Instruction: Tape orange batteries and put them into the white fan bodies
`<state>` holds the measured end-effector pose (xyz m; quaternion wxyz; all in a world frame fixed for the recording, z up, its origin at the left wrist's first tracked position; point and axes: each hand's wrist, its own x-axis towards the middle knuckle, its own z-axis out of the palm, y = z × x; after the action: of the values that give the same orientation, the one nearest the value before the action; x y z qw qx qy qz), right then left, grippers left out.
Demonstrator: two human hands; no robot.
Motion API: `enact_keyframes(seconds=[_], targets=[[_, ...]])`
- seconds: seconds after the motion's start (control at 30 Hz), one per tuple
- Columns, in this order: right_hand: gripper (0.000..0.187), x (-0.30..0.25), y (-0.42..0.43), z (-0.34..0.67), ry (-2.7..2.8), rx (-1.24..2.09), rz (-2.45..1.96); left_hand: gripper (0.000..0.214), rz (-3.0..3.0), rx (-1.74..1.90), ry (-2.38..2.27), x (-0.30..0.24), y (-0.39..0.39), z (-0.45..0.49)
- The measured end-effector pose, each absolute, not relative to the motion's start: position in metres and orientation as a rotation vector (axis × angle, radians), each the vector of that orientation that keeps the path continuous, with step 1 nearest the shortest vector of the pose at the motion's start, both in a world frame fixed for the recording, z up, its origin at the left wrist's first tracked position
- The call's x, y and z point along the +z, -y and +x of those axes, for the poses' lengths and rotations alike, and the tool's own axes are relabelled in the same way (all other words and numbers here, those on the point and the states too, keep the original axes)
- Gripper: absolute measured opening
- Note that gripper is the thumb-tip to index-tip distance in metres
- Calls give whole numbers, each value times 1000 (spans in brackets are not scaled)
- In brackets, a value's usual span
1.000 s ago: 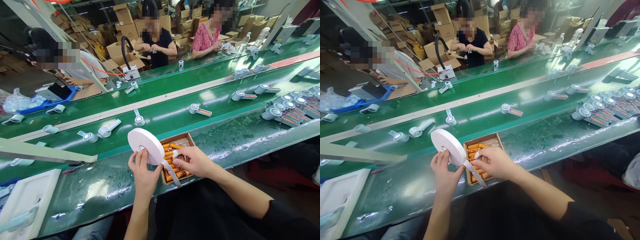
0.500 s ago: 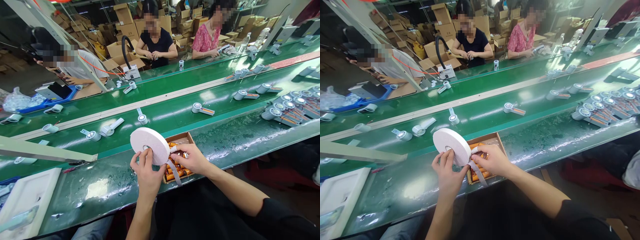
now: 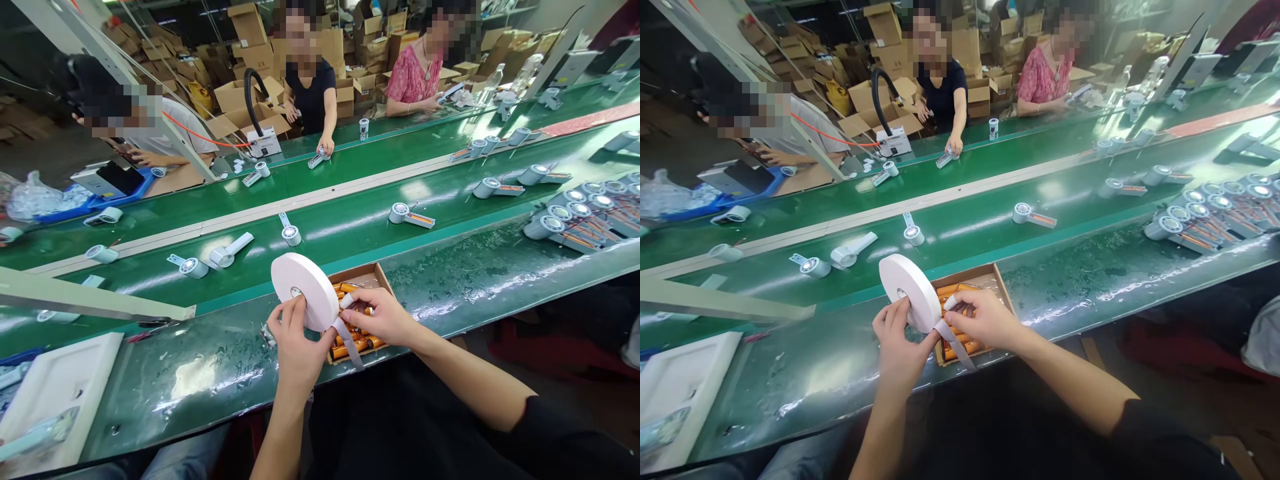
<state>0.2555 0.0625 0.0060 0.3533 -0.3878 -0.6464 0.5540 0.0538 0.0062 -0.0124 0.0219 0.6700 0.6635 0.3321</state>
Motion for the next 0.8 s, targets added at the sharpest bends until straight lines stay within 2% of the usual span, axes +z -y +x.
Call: enact_keyframes(seconds=[0.33, 0.47, 0.63, 0.8], targets=[[13, 8, -61, 257, 1743, 1409, -988, 65, 1958, 1025, -1957, -14, -7, 57], [17, 5, -59, 258, 1758, 1499, -982, 64, 1961, 1035, -1963, -15, -8, 56], [26, -6, -60, 260, 1645, 1774, -817, 65, 1964, 1050, -1902, -14, -8, 55], [36, -8, -65, 265, 1732, 1694, -618, 64, 1865, 1006, -1753, -6, -5, 61]])
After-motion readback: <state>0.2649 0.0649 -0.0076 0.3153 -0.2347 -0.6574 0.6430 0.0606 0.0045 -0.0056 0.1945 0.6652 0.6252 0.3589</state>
